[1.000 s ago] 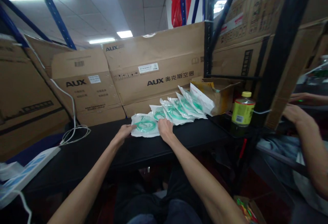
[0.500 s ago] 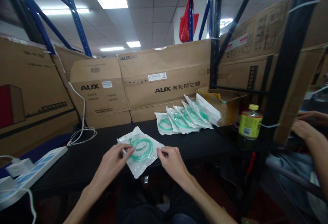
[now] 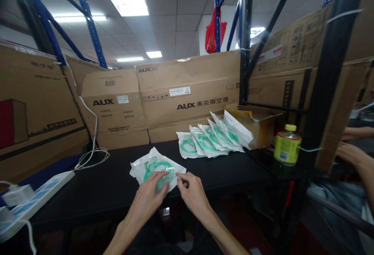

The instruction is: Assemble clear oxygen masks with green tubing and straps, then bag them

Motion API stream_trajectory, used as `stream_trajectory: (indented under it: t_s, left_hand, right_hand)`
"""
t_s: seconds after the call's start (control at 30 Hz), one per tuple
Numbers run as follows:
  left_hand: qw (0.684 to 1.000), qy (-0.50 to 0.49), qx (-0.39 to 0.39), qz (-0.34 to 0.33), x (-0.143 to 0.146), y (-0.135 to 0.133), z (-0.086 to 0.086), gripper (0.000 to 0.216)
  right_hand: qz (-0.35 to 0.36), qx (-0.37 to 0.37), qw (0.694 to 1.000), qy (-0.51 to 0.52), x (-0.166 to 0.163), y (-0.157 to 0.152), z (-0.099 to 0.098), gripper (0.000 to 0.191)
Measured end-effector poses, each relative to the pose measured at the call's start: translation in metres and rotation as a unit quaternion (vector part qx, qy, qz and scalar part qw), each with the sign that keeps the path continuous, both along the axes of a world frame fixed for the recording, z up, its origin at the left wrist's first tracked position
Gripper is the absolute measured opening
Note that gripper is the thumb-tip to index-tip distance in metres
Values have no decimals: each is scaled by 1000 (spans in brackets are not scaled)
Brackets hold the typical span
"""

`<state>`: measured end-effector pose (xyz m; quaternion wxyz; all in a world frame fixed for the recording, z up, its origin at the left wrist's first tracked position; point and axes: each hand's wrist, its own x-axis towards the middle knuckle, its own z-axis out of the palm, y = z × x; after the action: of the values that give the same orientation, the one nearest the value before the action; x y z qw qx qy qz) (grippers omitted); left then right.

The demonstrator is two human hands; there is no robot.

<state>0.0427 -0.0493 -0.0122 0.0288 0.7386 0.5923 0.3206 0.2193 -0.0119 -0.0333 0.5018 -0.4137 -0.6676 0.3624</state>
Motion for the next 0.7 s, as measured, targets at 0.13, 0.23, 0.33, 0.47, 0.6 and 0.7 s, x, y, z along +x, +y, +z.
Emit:
stream_trajectory:
  t_s: [0.13,0.23,0.33,0.47,0.6,0.7]
  left_hand:
    - [998,-8,26,53,2,1,4,22]
    - [996,-11,47,71,3,1,5,19]
    - [995,-20,68,70,8,-1,5,18]
    - [997,-47,46,48,11,-7,5,19]
    - [996,-76,42,33,-14,0,13,34]
    - [992,-57,66,96,-51,23,19,44]
  right_hand:
    - [38,-25,998,47,-6,-2,6,34]
    - [91,-168,959,209,-9,-6,6,25]
    - [148,-333,839,404,-9,-8,6,16]
    - [192,-397,790,426,-11,-4,10,9]
    - [181,-440,761,442,-16,6,12,12]
    - [163,-443,759,449,-20,9,11,20]
